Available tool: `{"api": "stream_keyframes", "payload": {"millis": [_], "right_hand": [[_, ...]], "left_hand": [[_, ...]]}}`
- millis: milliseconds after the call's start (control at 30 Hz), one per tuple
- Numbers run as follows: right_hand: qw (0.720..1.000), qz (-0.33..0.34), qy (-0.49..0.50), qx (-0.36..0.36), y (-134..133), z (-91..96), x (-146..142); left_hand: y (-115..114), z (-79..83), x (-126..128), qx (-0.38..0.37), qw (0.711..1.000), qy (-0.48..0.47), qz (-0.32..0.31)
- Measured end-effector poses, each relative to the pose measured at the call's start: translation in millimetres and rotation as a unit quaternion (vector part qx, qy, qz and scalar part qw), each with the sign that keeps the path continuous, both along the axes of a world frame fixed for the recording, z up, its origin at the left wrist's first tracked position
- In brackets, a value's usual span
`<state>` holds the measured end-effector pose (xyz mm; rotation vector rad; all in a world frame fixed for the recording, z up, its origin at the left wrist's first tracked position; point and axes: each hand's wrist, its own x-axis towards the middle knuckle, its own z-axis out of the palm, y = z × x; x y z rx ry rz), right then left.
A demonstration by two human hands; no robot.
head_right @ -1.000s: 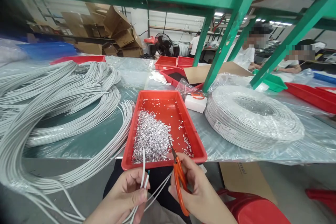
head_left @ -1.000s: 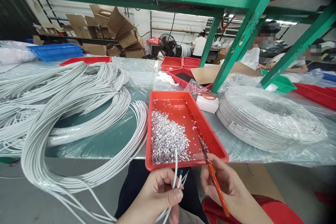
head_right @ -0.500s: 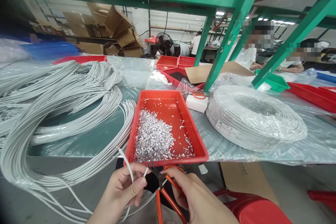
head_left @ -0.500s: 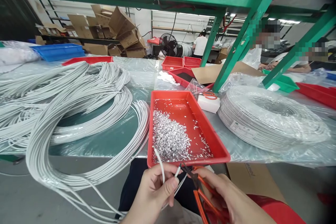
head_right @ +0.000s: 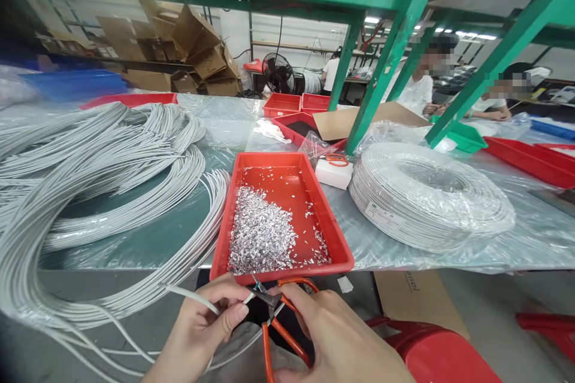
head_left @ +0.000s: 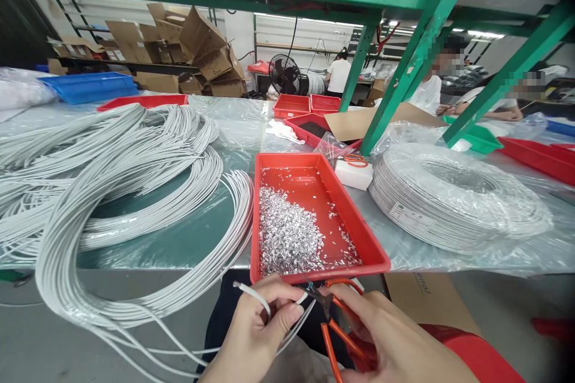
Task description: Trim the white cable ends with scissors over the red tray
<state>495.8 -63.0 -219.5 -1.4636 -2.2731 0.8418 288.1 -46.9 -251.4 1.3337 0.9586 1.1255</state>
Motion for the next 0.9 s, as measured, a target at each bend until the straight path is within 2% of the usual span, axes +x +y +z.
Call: {"api": "stream_keyframes", "payload": {"millis": [100, 200, 300, 433, 533, 633, 733, 900], "right_hand": [[0.993, -0.076, 0.062, 0.06, 4.9, -5.3, -3.9], [0.978, -0.146, 0.119, 0.094, 3.6, -17.1, -2.0], [0.991, -0.108, 0.077, 0.038, -3.7, -22.8, -0.2], [0.997, -0.068, 0.005, -0.044, -8.2, -10.4, -2.8], [0.997, -0.03, -0.029, -0.066, -4.7, 1.8, -3.8], [0.997, -0.003, -0.04, -0.071, -2.3, 6.4, -2.2], [0.997, 0.0, -0.025, -0.077, -2.7, 7.4, -1.2], [0.996, -0.011, -0.009, -0.087, 0.2, 9.1, -3.6]], "left_hand": [[-1.4, 4.7, 1.8, -0.042, 0.995, -0.085, -0.01], [-4.1, 8.6, 6.9, -0.093, 0.987, -0.132, 0.025], [-4.7, 10.7, 10.2, -0.115, 0.983, -0.14, 0.036], [-3.1, 12.3, 10.1, -0.136, 0.979, -0.151, 0.023], [-2.8, 12.8, 9.6, -0.178, 0.971, -0.161, -0.002], [-3.0, 11.2, 10.3, -0.202, 0.963, -0.175, -0.023], [-2.6, 6.9, 11.1, -0.188, 0.968, -0.166, -0.025], [-1.8, 1.0, 9.2, -0.095, 0.986, -0.134, -0.025]]}}
